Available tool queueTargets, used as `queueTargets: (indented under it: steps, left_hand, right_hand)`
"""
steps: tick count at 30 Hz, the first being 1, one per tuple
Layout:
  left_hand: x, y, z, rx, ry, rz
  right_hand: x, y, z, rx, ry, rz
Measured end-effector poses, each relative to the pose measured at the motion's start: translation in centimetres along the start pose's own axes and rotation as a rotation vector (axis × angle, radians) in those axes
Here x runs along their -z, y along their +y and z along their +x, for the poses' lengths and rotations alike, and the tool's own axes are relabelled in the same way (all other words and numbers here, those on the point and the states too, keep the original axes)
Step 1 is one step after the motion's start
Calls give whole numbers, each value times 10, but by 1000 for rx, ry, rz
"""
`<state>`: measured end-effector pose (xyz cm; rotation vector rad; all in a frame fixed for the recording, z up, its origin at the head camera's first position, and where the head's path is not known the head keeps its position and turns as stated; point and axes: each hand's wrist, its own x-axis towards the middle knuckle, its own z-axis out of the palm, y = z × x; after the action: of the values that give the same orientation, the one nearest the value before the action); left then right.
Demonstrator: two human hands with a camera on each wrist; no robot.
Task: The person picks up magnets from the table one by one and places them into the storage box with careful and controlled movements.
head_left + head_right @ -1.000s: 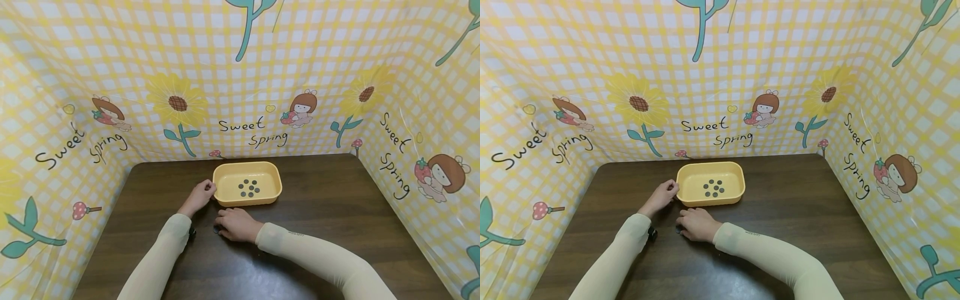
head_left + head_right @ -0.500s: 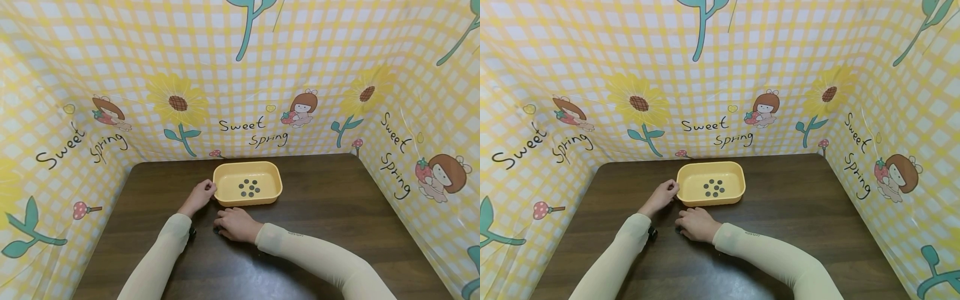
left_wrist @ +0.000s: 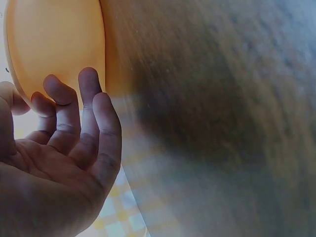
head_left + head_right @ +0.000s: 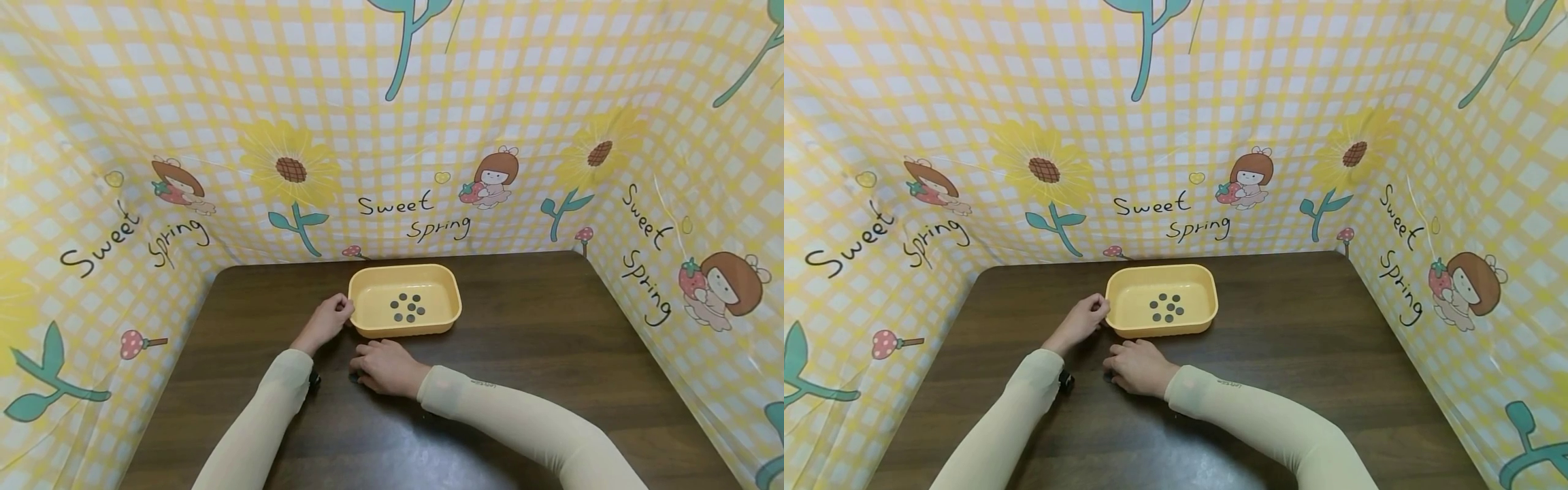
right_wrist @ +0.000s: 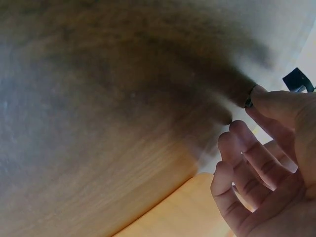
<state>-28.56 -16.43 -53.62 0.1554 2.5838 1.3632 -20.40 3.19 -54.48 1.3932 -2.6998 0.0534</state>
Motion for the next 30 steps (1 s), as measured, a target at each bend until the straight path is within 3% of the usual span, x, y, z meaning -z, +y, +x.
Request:
queueTargets:
  steps: [30]
  left_hand:
    - [-1, 0, 1, 2, 4, -4]
  right_hand:
    - [2, 8, -17, -69, -16, 175]
